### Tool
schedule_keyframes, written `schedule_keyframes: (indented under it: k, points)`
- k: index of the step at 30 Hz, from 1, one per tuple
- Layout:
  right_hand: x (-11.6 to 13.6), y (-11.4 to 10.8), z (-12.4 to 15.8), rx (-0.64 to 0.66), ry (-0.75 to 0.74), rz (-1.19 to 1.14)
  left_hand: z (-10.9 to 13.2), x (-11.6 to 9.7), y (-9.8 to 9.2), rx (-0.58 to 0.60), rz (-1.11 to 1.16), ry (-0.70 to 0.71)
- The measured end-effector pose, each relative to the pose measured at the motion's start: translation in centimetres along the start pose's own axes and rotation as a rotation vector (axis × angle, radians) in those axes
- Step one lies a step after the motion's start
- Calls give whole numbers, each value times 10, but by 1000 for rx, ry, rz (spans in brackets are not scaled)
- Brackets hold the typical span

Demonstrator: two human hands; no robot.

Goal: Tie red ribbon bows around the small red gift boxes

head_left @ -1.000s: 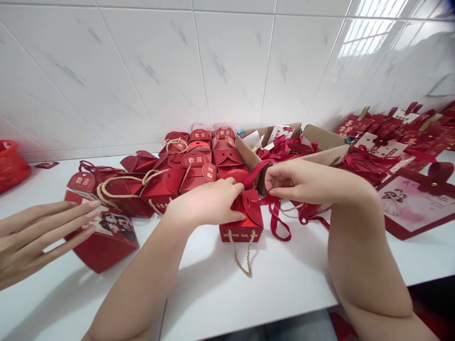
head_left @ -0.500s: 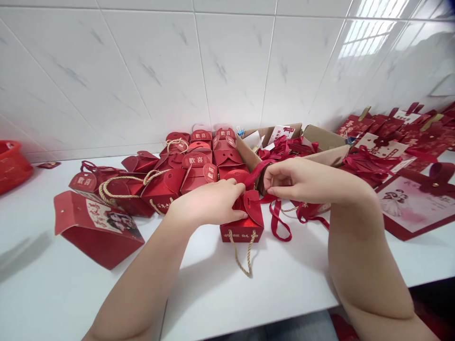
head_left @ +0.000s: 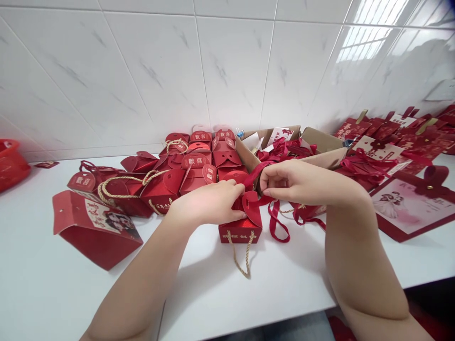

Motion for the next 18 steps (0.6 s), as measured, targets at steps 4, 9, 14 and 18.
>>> schedule_keyframes:
  k: [4,9,14,18]
  points:
    - [1,-1,-1,-11,-8,18,0,-1,-1,-13,-6,8]
    - [2,-2,-2,-22,-20,25,-1,-1,0,-2,1,-3]
    - [3,-2,-1,-28,-24,24,-1,0,0,4,0,-2]
    - [4,-2,-1,-28,-27,22,-1,0,0,4,3,3]
Point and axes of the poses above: each hand's wrist, its own z-axis away from the middle knuckle, its own y-axis out of the palm, x = y × z, the point moved 8 cm from there along -z, towards the middle knuckle, and after that the axes turned 14 degrees about -y, right-handed, at the moved point
